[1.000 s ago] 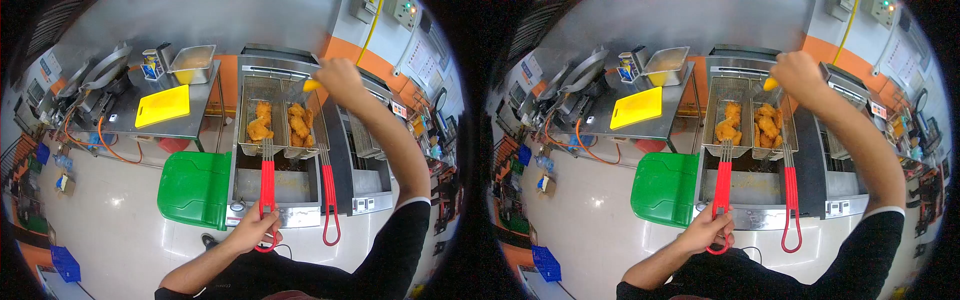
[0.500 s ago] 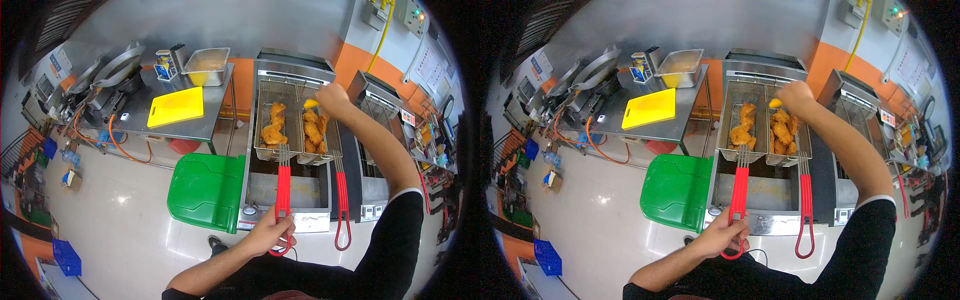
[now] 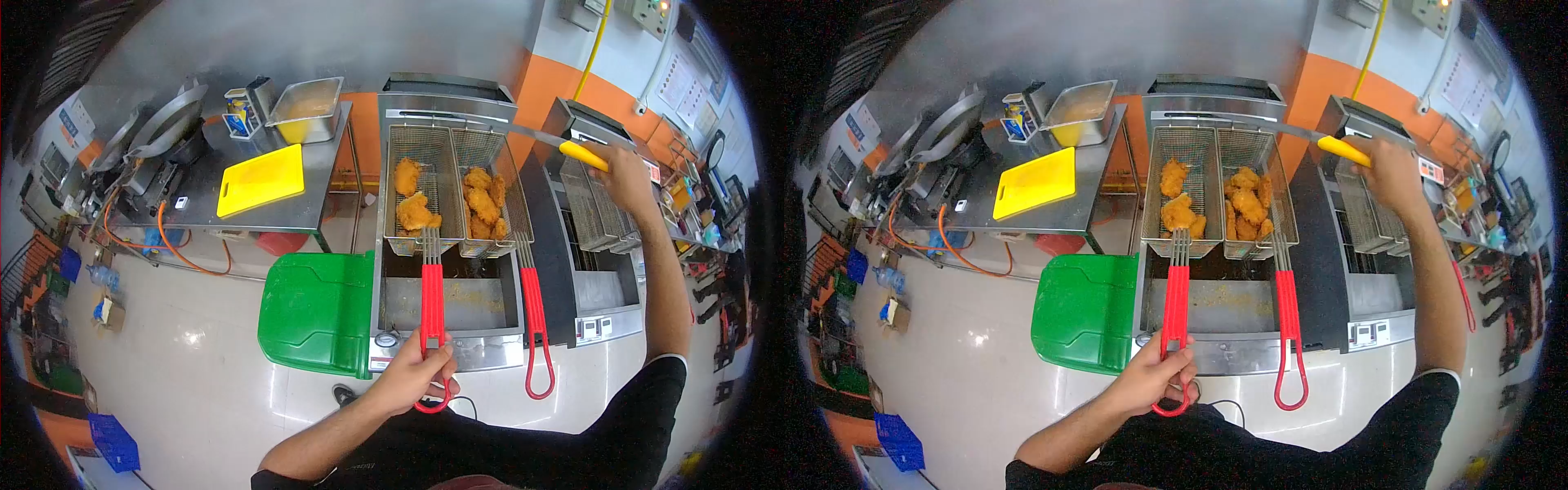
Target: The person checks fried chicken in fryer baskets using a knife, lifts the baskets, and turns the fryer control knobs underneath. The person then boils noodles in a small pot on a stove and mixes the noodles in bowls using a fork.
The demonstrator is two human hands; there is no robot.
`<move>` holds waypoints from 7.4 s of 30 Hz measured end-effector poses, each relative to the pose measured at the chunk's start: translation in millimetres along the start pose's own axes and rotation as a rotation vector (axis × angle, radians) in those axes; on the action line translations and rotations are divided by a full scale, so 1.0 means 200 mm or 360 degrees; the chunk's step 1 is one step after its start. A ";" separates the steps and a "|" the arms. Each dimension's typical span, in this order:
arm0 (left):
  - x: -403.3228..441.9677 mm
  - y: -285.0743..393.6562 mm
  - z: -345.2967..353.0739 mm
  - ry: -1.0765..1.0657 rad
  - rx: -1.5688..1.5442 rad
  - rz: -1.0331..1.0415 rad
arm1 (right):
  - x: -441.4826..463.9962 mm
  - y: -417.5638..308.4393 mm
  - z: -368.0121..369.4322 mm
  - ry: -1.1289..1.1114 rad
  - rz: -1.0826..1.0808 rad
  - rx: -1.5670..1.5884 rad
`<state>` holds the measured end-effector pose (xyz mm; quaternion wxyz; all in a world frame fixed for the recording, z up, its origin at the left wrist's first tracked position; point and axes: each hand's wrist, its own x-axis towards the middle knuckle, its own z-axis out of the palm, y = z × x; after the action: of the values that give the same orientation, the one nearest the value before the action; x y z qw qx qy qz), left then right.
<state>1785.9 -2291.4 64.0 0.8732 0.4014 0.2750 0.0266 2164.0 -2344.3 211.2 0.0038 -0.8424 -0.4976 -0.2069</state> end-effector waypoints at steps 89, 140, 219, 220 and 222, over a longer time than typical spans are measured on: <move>0.00 -0.02 -0.03 -0.0039 0.0031 0.0083 | 0.29 -0.71 0.48 -0.0428 -0.0512 -0.0148; 0.01 0.00 0.03 0.0159 -0.0071 -0.0014 | -0.07 -0.07 -0.04 0.0281 -0.0594 -0.0923; 0.27 -0.50 -0.33 0.0018 0.0083 0.0169 | 0.14 -1.05 0.43 -0.1030 -0.1006 -0.0370; 0.27 -0.50 -0.34 0.0007 0.0109 0.0172 | 0.13 -1.07 0.45 -0.1045 -0.0994 -0.0365; 0.28 -0.50 -0.35 -0.0013 0.0165 0.0174 | 0.12 -1.09 0.50 -0.0993 -0.0932 -0.0345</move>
<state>1780.5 -2295.9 -69.8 0.8496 0.4606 0.2502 0.0585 2025.7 -2192.6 83.8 -0.2937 -0.6834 -0.6682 0.0140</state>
